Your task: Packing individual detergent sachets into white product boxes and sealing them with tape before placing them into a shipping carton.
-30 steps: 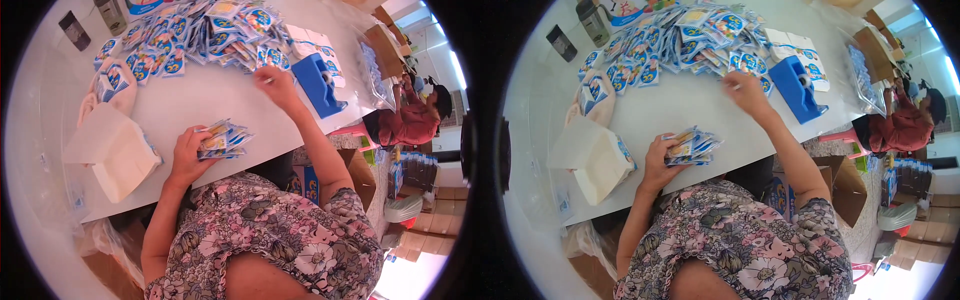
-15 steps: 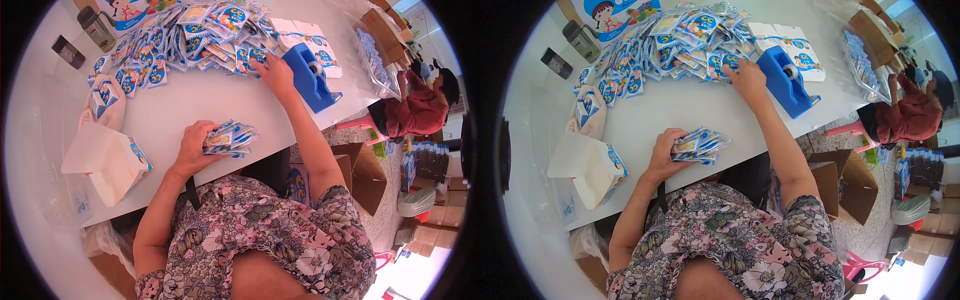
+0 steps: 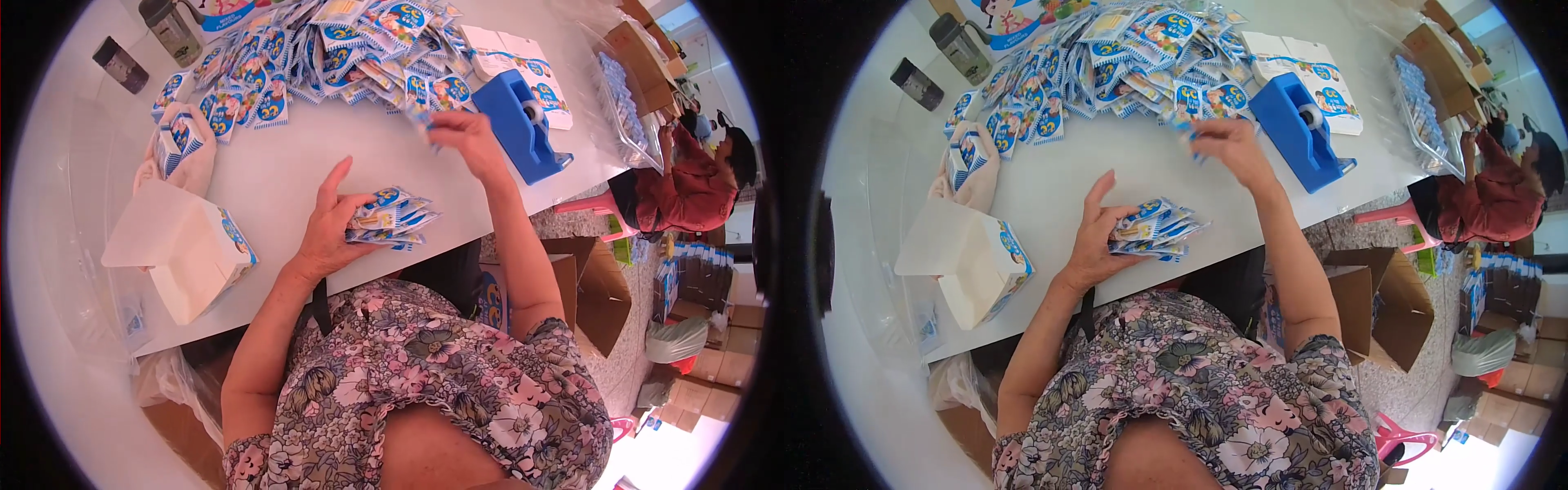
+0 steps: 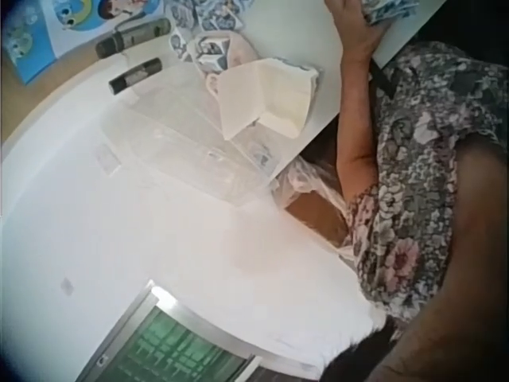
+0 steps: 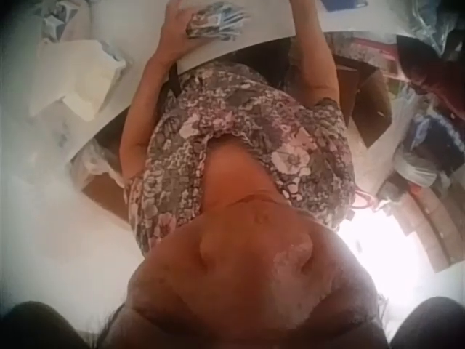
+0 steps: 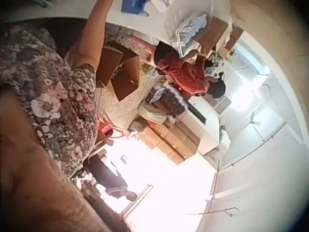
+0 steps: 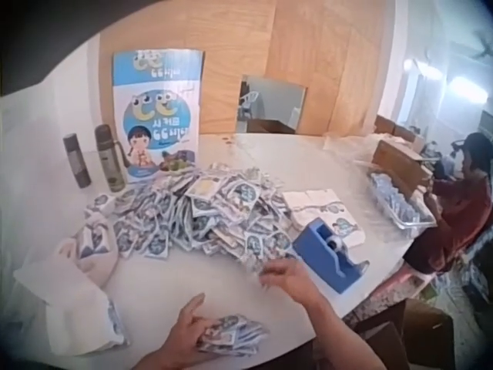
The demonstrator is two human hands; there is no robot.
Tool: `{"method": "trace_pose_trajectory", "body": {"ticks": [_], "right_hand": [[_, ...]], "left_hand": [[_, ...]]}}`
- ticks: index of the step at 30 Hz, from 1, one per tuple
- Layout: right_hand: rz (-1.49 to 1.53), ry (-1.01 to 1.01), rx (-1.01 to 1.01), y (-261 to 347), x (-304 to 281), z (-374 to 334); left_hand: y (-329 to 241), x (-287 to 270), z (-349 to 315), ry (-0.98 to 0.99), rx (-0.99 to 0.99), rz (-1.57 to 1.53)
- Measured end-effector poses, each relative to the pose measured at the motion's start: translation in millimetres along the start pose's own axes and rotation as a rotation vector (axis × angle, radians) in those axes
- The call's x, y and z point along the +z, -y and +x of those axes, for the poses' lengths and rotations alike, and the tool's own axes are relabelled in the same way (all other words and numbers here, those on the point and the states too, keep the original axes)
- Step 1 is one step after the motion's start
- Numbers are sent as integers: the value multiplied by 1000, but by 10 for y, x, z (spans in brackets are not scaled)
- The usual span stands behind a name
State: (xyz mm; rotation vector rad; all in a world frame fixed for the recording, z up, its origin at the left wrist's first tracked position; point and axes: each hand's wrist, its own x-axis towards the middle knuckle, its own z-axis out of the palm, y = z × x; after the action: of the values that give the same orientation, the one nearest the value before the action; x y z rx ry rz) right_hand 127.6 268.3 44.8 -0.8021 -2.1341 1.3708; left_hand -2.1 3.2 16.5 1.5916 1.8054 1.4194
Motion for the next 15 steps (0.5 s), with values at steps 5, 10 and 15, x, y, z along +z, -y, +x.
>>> {"method": "trace_pose_trajectory", "body": {"ticks": [5, 10, 15], "right_hand": [[-132, 740, -28, 394, 337, -134], [-778, -167, -443, 1, 271, 322], [-754, -255, -454, -138, 178, 178]], "left_hand": [[109, -50, 17, 23, 150, 127], [27, -22, 16, 38, 127, 26], [69, -33, 10, 61, 78, 109]]}}
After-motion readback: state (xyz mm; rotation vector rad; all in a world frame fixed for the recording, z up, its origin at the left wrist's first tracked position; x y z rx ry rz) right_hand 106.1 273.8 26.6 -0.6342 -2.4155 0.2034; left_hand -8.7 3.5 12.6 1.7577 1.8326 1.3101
